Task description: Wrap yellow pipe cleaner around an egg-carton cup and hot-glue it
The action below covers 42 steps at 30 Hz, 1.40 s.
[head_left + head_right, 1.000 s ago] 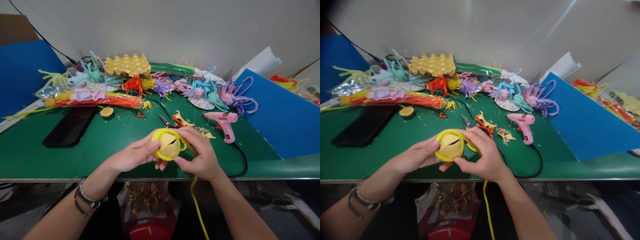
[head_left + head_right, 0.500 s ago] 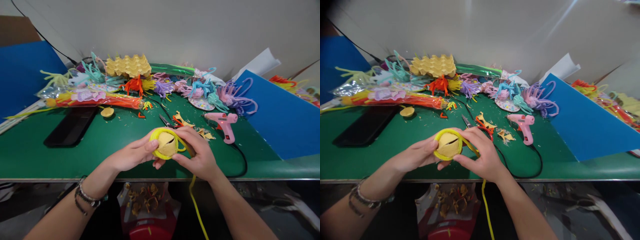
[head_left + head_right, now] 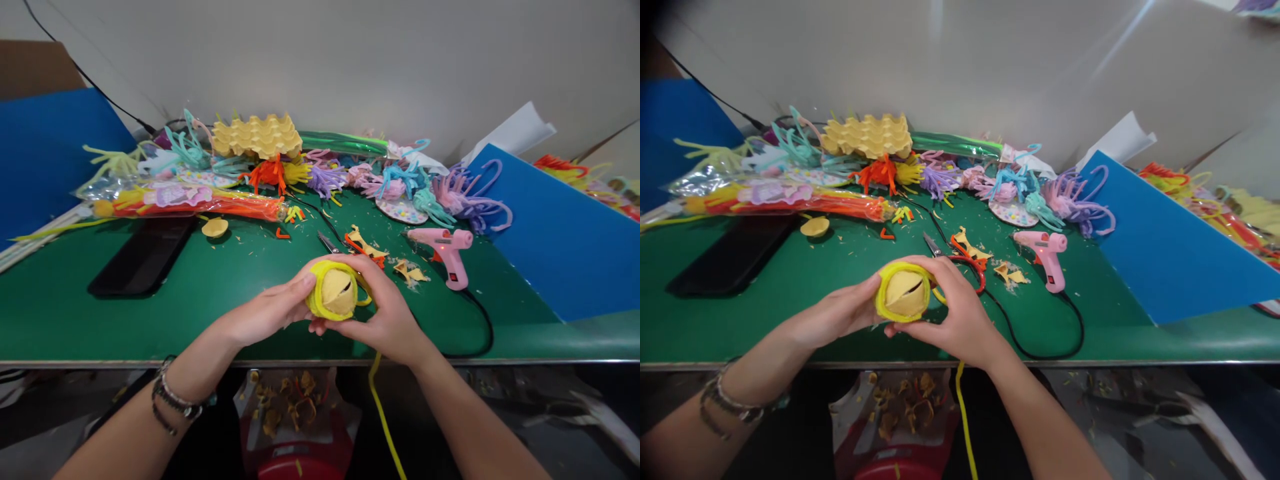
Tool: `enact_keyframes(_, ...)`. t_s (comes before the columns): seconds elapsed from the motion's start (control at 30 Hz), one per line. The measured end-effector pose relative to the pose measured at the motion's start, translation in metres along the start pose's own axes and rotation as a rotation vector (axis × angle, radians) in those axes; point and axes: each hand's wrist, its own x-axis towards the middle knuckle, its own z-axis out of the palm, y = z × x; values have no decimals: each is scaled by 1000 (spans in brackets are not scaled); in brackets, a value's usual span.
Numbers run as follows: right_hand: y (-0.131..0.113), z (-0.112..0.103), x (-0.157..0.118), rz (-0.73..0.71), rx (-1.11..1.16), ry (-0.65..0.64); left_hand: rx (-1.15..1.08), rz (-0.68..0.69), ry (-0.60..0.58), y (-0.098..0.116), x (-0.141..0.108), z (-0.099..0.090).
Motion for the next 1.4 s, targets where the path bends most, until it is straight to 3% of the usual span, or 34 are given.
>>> enact_keyframes(0.1, 0, 0, -1, 10, -20, 42, 337, 32, 48, 13, -3, -6)
enact_keyframes(0.17, 3, -1, -1, 34, -23, 91, 672, 70, 191, 28, -8, -13)
enact_keyframes(0.3, 12, -3, -1, 108, -8, 167, 1215, 27, 632, 58, -34, -34)
enact_keyframes(0.43, 20, -2, 1, 128, 7, 191, 1328, -182, 1096, 73, -76, -67)
enact_keyframes(0.47, 21, -2, 1, 130, 3, 193, 1367, -204, 1161, 75, -86, -77)
enact_keyframes(0.53, 23, -2, 1, 137, -2, 189, 1374, -217, 1170, 78, -106, -98)
enact_keyframes(0.63, 29, -5, -1, 155, 3, 191, 1326, -336, 1050, 82, -129, -124)
enact_keyframes(0.77, 40, -10, -3, 174, -17, 119, 1315, -484, 967, 83, -145, -144)
enact_keyframes(1.03, 45, -12, -5, 168, -8, 61, 1406, -587, 833, 79, -147, -141)
enact_keyframes(1.23, 26, -6, -4, 228, 27, 154, 1437, -642, 817, 87, -142, -139)
enact_keyframes(1.4, 22, -8, -3, 206, 15, 147, 1428, -658, 788, 88, -142, -139)
